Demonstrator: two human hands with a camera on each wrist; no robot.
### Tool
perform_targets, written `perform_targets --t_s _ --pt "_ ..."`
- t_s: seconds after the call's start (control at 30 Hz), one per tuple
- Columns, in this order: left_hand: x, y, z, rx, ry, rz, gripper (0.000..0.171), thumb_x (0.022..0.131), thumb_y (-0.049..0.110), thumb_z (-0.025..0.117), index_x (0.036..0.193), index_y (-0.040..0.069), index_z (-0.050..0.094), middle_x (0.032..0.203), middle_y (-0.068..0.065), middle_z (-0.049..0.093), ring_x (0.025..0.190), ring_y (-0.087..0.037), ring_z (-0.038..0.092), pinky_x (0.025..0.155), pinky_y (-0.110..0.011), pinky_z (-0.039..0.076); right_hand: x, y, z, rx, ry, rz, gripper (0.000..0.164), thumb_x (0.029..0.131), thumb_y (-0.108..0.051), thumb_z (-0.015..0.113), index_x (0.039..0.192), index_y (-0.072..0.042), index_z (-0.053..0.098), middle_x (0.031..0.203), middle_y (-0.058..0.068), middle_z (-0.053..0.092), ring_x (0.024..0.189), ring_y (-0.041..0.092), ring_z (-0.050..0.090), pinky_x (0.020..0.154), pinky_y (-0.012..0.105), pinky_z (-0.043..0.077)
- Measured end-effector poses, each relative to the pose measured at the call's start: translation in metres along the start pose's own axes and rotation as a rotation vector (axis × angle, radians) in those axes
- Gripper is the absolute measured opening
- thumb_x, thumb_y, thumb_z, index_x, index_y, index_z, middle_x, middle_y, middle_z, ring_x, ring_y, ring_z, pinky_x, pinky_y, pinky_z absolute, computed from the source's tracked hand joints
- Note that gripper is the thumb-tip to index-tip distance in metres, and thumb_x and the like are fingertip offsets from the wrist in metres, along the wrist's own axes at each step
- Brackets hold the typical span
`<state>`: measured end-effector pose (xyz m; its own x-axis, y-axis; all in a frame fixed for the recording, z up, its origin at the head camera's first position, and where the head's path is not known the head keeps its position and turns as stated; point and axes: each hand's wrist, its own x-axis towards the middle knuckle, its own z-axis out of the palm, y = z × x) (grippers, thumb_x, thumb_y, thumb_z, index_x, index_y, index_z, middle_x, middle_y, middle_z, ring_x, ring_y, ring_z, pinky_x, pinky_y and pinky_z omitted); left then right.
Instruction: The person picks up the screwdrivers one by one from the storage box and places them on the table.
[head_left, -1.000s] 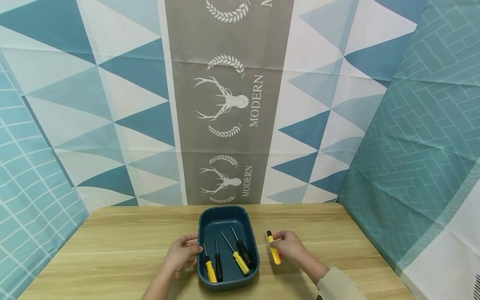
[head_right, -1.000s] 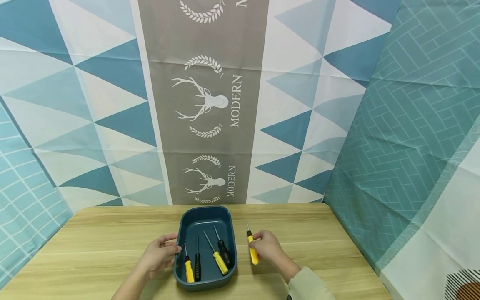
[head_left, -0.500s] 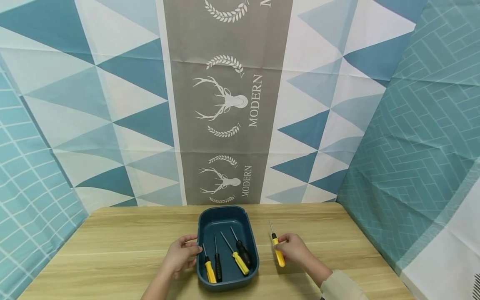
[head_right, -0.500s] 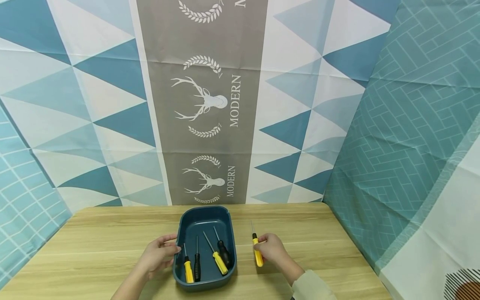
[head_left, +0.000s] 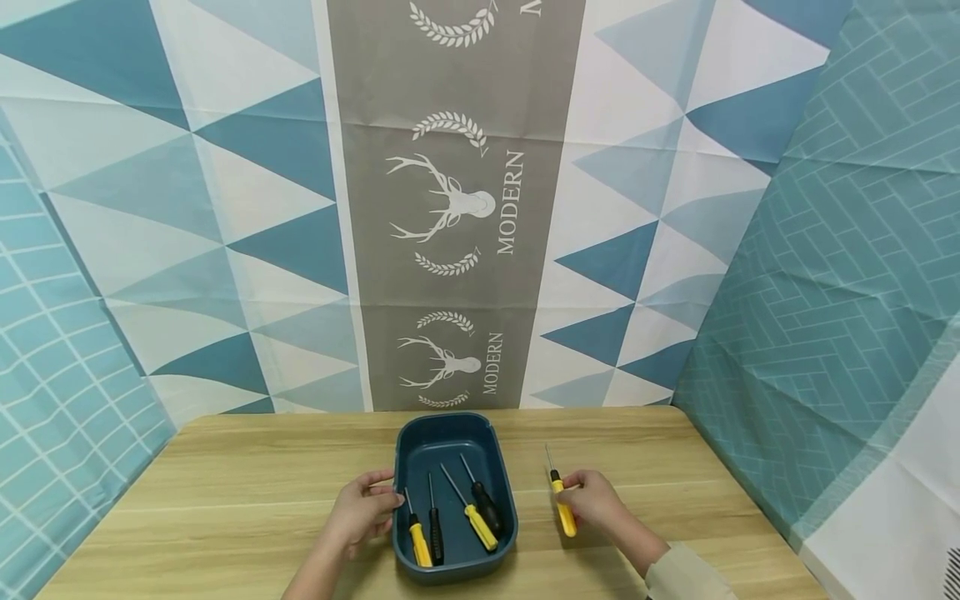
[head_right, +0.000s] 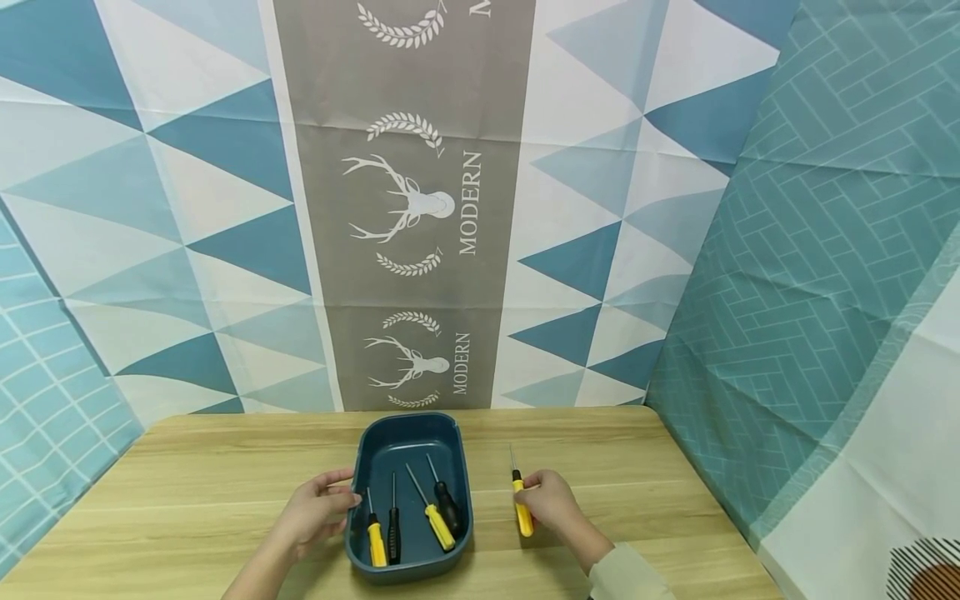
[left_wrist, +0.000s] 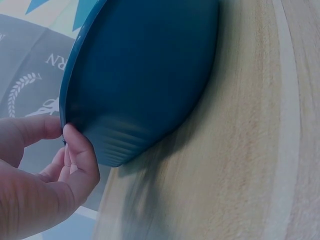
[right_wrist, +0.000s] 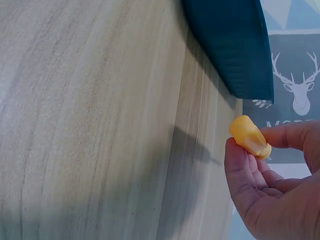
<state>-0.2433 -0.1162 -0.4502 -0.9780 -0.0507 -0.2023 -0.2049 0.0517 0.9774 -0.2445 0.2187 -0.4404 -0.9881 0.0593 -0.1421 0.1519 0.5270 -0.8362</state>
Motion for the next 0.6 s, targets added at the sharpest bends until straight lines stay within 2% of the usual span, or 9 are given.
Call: perform_targets --t_s 0.33,0.6 --pt "0.001 -0.0013 -0.0003 -0.001 0.004 -0.01 0.053 0.08 0.0 0.064 0.129 -0.005 0.045 0.105 -0.018 0.053 0.074 -0.018 0.058 0.06 -0.03 0.051 0.0016 0.0054 -0.0002 -0.004 0.003 0.019 0.029 0.081 -0.005 0.062 0.105 0.011 0.056 0.087 0.017 0.058 0.068 0.019 0.056 0.054 0.029 0.052" --pt "-0.0006 0.0003 -0.0004 0.003 0.001 -0.013 0.052 0.081 0.0 0.064 0.129 -0.004 0.046 0.106 -0.018 0.053 0.075 -0.018 0.058 0.061 -0.029 0.051 0.001 0.0084 -0.0031 0.015 0.005 0.026 0.03 0.082 -0.005 0.06 0.106 0.012 0.055 0.086 0.017 0.058 0.067 0.019 0.056 0.054 0.028 0.051"
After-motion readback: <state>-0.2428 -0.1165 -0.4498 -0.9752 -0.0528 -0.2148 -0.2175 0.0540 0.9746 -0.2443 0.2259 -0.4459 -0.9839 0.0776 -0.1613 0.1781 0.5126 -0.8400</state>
